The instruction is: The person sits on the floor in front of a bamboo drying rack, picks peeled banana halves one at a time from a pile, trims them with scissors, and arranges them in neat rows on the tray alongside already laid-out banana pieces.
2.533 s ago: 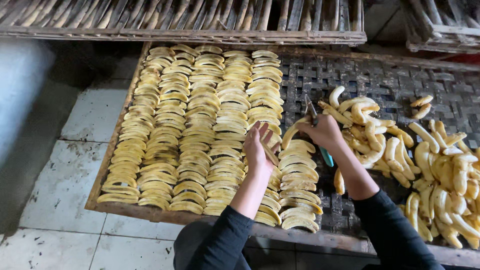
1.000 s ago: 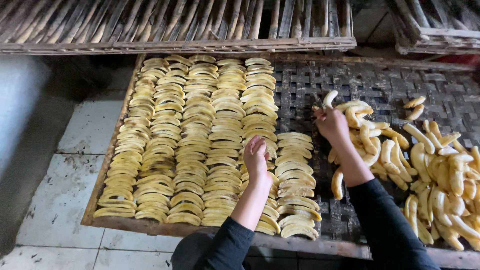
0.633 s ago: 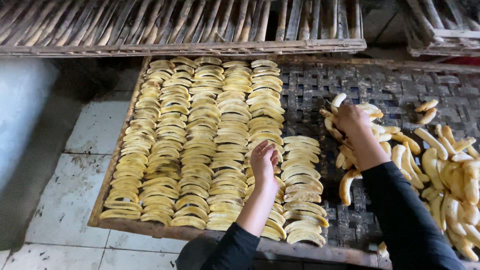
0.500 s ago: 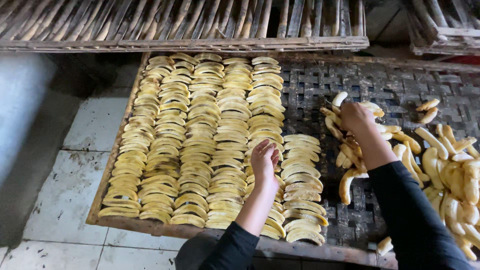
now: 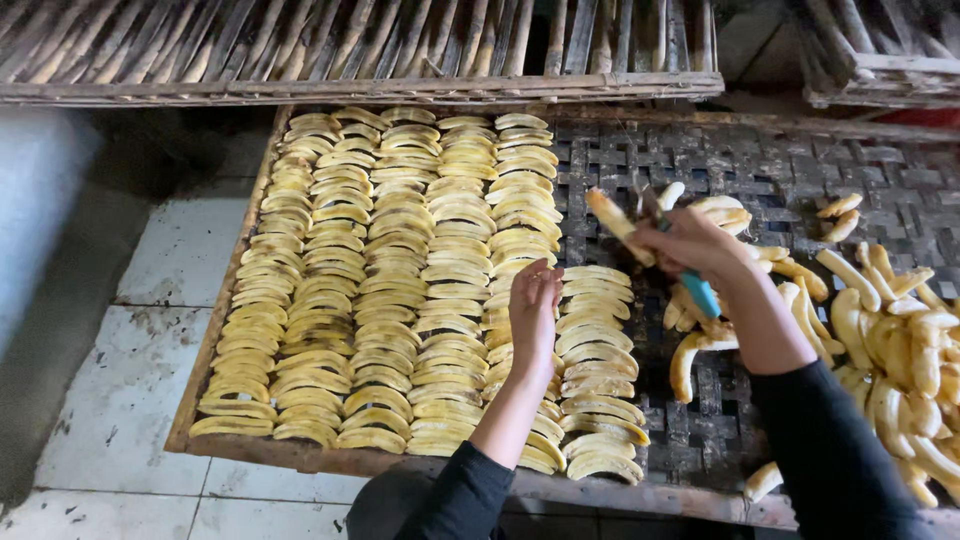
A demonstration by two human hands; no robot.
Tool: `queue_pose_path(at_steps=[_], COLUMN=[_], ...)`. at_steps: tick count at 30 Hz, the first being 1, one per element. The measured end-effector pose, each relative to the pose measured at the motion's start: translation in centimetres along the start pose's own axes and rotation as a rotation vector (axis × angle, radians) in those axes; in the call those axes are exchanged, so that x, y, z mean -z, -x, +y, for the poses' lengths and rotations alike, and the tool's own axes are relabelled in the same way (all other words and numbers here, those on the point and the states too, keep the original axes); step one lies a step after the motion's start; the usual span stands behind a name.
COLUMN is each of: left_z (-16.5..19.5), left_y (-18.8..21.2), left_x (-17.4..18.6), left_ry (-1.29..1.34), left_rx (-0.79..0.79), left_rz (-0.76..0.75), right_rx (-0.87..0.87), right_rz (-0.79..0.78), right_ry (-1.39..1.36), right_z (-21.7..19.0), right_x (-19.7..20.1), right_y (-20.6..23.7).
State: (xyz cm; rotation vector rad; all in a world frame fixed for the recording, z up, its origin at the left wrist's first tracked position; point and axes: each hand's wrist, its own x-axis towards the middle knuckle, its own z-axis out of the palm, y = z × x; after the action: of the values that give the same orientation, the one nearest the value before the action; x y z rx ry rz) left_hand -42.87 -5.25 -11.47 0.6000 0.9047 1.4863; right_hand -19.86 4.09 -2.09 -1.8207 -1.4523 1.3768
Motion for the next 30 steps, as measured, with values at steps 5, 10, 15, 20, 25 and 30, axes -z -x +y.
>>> queue_pose_path(at_steps=[5,10,15,20,25,30], left_z=[2.5,5.1,8.3,7.8,3.2,1.3], left_y=[1.0,1.6,1.8,0.5,-2.6,-2.5], left_x=[-1.2,-0.7,-0.5,1.2,3.8,4.1], left_ry=[0.127,0.150,0.359,0.571,1.183,1.248], left_rx=[-0.117,-0.261,-0.032,-0.025,0.263,0.349], left_rz=[-0.242,-0.176,-0.155,-0.238,-0.168,-0.251], right_rx=[-0.007,0.137,0.259,0.430,0.684,0.598], right_rz=[-0.362,-0.218,0.040,0.023,0.136,0.131], right_ry=[-0.756,-0.507,-0.019,0.129,0.493,0.541], right_z=[0.5,0.1,-1.4,-3.2,-4.0,-4.4], right_x=[-8.8,-14.4,-14.8,-14.9,-15.8,-17.0], right_y=[5.9,11.1,16.2,20.0,22.4,22.6])
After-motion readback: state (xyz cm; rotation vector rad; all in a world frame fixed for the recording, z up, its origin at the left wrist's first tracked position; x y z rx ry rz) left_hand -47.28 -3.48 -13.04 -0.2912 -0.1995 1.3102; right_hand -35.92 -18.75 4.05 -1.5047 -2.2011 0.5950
